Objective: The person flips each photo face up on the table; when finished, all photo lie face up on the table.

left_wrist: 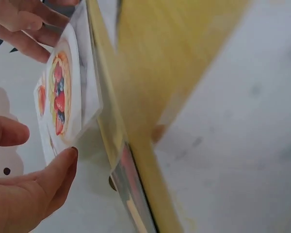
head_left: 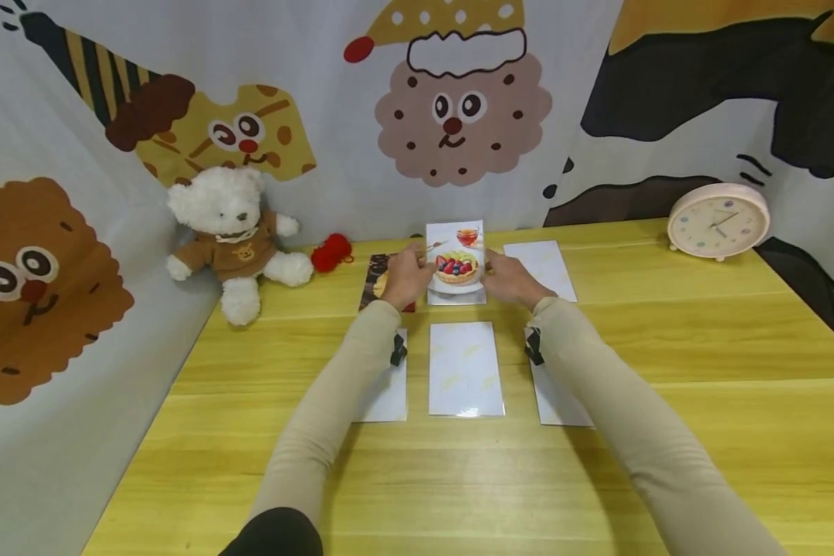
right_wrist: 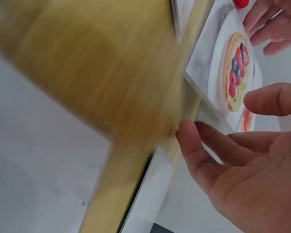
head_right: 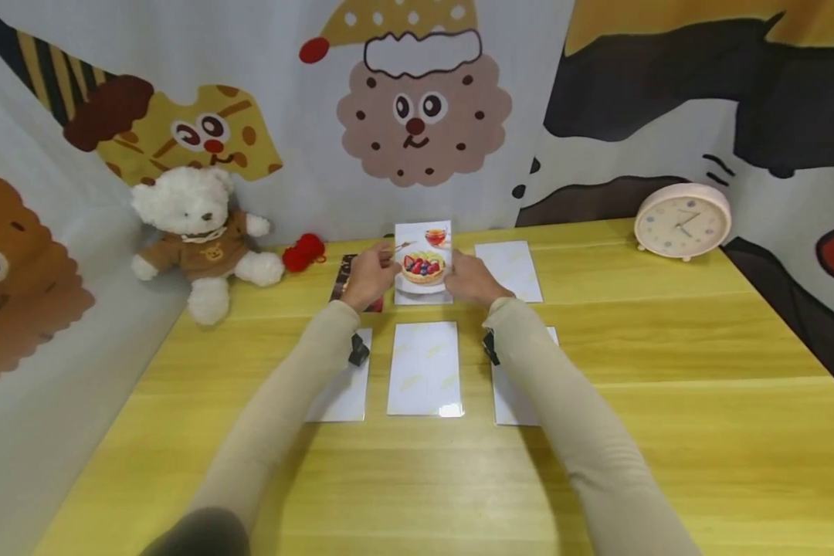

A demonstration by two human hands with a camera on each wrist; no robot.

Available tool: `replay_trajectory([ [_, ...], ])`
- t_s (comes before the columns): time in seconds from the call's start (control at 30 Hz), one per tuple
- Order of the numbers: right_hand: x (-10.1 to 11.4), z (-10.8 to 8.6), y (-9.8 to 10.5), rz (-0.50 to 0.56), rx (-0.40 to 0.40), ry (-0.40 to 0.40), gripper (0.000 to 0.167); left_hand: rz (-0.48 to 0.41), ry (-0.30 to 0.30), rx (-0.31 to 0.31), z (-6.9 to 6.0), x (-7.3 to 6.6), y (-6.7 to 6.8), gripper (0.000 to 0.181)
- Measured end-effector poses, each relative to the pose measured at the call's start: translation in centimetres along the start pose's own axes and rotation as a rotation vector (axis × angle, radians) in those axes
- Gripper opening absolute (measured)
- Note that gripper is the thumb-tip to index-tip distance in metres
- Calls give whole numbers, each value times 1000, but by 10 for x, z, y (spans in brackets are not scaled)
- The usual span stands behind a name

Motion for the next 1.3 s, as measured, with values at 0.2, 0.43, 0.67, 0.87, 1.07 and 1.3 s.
replay_trajectory([
  [0.2,4,1,-1,-116,-42,65,41,-35,7,-26,6,7,1,51],
  [0.43,2,5,-4,-137,-20,27,36,34,59,53,5,10,1,57],
  [0.67,-1,7,-9,-189,10,-16,40,172,39,173,2,6,-1,58],
  [0.87,-4,7,-12,-227,28,-34,42,342,22,247,1,4,-5,62],
  [1.07,-5,8,-13,-239,38,-37,43,470,-22,273,0,3,-5,64],
  [1.3,-2,8,-11,-268,44,-48,50,527,-50,227,3,2,-8,53],
])
Point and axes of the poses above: each hand's wrist, its own z-axis towards the middle knuckle, its own y-axis out of the back of the hand, x = y × z, the point moved 4 cm from there along z, towards the middle knuckle, and after that the axes turned 2 degrees about -z, right-handed, at the moved point
